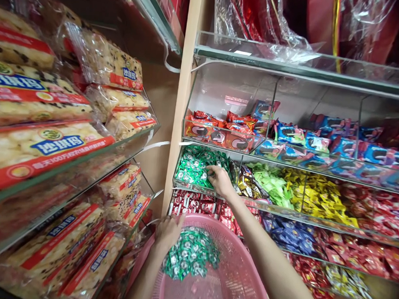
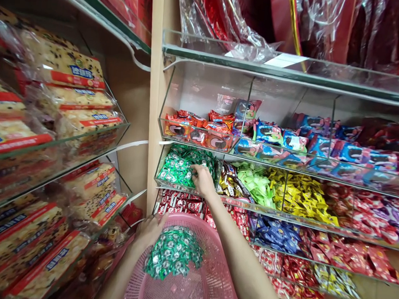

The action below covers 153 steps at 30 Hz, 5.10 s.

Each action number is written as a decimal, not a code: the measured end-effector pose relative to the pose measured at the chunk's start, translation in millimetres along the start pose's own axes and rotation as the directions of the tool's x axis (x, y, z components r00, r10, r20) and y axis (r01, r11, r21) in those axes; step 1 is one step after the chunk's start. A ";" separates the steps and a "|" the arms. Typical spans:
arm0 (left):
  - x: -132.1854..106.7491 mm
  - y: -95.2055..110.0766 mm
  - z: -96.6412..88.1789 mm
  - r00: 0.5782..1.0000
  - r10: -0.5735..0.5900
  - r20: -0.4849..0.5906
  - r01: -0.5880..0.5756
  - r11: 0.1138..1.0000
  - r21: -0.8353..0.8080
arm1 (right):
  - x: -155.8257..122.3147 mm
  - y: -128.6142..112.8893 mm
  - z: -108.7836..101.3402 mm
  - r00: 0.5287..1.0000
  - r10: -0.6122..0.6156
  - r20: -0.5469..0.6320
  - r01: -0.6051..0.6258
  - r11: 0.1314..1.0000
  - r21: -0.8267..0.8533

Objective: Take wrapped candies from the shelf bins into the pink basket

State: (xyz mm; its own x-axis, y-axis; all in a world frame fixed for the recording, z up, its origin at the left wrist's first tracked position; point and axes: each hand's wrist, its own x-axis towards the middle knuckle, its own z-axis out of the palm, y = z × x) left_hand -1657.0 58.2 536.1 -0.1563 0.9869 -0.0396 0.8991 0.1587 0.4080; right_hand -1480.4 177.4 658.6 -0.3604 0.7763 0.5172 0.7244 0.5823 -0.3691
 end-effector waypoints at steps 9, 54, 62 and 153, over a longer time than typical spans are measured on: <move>-1.4 2.7 -0.5 1.000 0.001 0.004 -0.001 1.000 0.009 | -12.0 -17.8 -8.3 0.942 -0.162 -0.295 0.201 0.974 0.108; -7.2 21.1 -3.2 0.993 0.109 0.053 -0.111 0.993 0.033 | -180.4 -10.7 93.2 0.669 0.740 0.066 -0.458 0.341 0.821; -7.9 22.7 -4.9 0.993 0.109 0.051 -0.111 0.993 0.047 | -187.9 8.2 55.3 0.925 0.312 0.216 -0.378 0.794 0.476; -26.1 43.3 9.1 1.000 -0.026 0.009 0.025 0.996 0.088 | -173.8 -20.8 11.8 0.925 0.202 0.322 -0.237 0.969 0.074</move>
State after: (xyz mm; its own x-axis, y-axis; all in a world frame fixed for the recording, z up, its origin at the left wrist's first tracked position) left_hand -1610.3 39.6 546.5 -0.1762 0.9826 -0.0582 0.9273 0.1855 0.3251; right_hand -1439.8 33.2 567.2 -0.3764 0.9134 0.1553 0.7435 0.3978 -0.5375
